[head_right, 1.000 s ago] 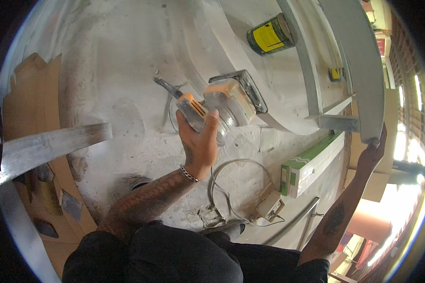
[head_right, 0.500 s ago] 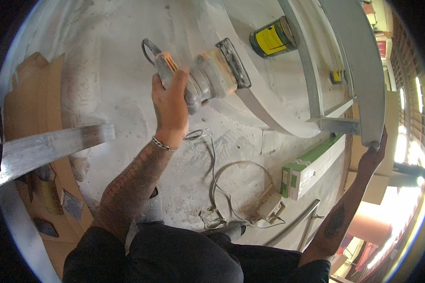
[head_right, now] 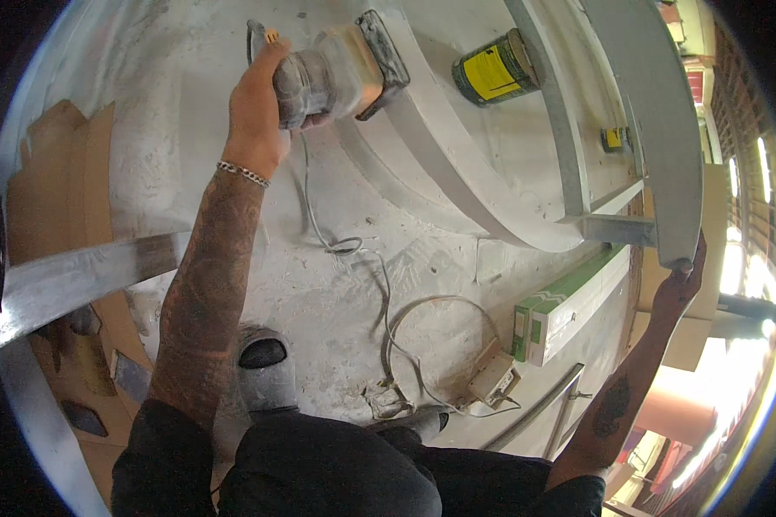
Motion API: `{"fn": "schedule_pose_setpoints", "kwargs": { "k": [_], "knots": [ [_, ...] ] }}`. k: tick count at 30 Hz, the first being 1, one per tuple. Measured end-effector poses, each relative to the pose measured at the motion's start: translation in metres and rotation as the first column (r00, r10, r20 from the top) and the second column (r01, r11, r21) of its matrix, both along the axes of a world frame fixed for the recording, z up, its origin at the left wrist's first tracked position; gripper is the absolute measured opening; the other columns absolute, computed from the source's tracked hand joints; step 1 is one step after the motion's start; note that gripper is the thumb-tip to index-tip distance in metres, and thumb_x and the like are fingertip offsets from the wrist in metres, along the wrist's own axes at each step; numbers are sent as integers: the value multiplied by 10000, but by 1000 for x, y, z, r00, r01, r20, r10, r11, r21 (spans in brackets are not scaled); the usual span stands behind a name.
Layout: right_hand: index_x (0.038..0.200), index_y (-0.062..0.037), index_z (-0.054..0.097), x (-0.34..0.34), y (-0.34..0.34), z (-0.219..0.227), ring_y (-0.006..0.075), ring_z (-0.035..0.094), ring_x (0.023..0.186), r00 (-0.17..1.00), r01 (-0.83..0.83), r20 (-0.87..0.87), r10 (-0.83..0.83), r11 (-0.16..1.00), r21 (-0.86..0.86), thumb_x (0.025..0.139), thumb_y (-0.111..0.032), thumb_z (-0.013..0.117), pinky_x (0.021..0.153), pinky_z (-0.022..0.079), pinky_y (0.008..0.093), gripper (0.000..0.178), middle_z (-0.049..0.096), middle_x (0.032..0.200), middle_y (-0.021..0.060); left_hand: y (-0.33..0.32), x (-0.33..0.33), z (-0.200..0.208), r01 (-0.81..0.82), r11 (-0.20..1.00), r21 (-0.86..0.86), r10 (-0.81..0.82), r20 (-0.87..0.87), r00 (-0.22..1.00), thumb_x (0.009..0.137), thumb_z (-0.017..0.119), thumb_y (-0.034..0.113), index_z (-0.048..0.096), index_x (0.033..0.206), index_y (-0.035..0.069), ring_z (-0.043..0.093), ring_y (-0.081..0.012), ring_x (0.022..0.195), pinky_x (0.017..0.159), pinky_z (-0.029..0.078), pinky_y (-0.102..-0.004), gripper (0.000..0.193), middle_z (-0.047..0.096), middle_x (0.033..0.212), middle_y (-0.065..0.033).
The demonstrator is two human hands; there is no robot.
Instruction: The person sands the underside of a curved white furniture piece using a handheld power sander, moving the sander along the surface.
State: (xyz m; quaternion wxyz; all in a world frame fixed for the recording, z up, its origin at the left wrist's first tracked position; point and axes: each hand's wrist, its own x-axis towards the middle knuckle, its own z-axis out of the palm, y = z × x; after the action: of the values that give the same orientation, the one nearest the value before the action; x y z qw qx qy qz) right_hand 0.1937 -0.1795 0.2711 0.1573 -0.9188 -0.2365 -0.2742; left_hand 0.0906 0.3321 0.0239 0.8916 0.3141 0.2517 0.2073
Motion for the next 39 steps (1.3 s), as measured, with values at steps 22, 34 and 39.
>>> {"fn": "schedule_pose_setpoints", "kwargs": {
  "k": [22, 34, 39],
  "knots": [
    [1389, 9, 427, 2, -4, -3, 240, 449, 1236, 999, -20, -38, 25, 993, 117, 835, -732, 494, 1050, 336, 422, 928, 508, 1304, 140, -5, -4, 2, 13, 999, -29, -12, 41, 999, 817, 668, 356, 380, 1253, -38, 631, -354, 971, 701, 580, -503, 654, 535, 1148, -204],
    [1373, -5, 456, 7, -10, 0, 234, 456, 1238, 996, -76, -45, 79, 994, 78, 844, -717, 497, 1045, 355, 425, 887, 506, 1323, 122, -48, -25, 8, -94, 996, 5, 94, 21, 995, 861, 653, 297, 388, 1215, -77, 613, -224, 924, 698, 566, -378, 579, 542, 1102, -174],
    [1372, -5, 460, 9, -11, -2, 240, 452, 1244, 993, -76, -78, 89, 985, 157, 846, -707, 506, 1051, 349, 431, 878, 506, 1325, 120, -69, -34, -1, -138, 988, 69, 139, -16, 990, 876, 641, 278, 400, 1214, -71, 562, -174, 951, 781, 502, -298, 542, 536, 1086, -142]
  ]
}}
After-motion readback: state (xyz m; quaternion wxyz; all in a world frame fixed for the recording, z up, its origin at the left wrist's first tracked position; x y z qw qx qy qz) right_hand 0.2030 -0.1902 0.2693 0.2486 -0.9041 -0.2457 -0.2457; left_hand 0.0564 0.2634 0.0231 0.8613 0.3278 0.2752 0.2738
